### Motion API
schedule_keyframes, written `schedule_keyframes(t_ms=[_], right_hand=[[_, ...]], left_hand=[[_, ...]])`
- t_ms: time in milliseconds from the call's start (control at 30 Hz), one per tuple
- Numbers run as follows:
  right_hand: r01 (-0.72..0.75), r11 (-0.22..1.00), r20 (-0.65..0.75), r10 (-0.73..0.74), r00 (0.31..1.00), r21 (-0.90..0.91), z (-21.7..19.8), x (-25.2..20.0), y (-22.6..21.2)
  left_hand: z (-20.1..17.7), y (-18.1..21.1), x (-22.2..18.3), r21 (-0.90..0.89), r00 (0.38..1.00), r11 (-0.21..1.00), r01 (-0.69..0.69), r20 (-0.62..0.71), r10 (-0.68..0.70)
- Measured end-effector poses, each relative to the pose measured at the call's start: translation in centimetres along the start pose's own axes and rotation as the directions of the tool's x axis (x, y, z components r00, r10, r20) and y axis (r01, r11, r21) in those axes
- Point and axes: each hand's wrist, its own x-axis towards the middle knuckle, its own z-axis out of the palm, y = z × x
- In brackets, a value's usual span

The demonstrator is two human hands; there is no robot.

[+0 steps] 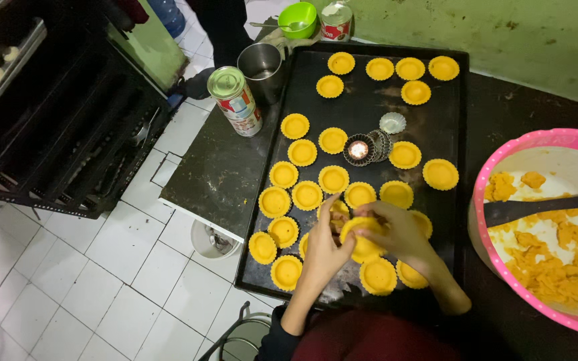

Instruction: The person presses pieces of dough into small tart molds by hand, placing the filled molds onto a black baking tray one by one.

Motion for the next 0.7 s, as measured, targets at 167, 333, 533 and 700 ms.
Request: schedule_keyframes(t_ms=[167,333,533,700], right_hand=[[-0.036,0.999,-0.021,0.037,0.999,0.026,0.4,-0.5,1.0],[-0.015,1.000,-0.074,0.016,0.997,0.016,1.6,-0.6,-0.2],[-0.066,0.997,0.008,0.066,0.998,-0.037,0.7,-0.9,-3.0],[-0.129,0.981,0.099,0.115,0.988,0.145,-1.4,-1.5,-2.1]], left_hand=[[-0.5,0.2,0.0,-0.001,0.994,1.000,-0.010,0.110,0.011],[1.4,-4.7,1.0,-0.090,0.989,0.996,-0.017,0.145,0.031],[1.7,-6.2,0.7,-0.332,0.995,0.938,0.095,0.022,-0.093],[0.6,-5.5,0.3,-0.328,0.945,0.912,0.246,0.289,-0.151]])
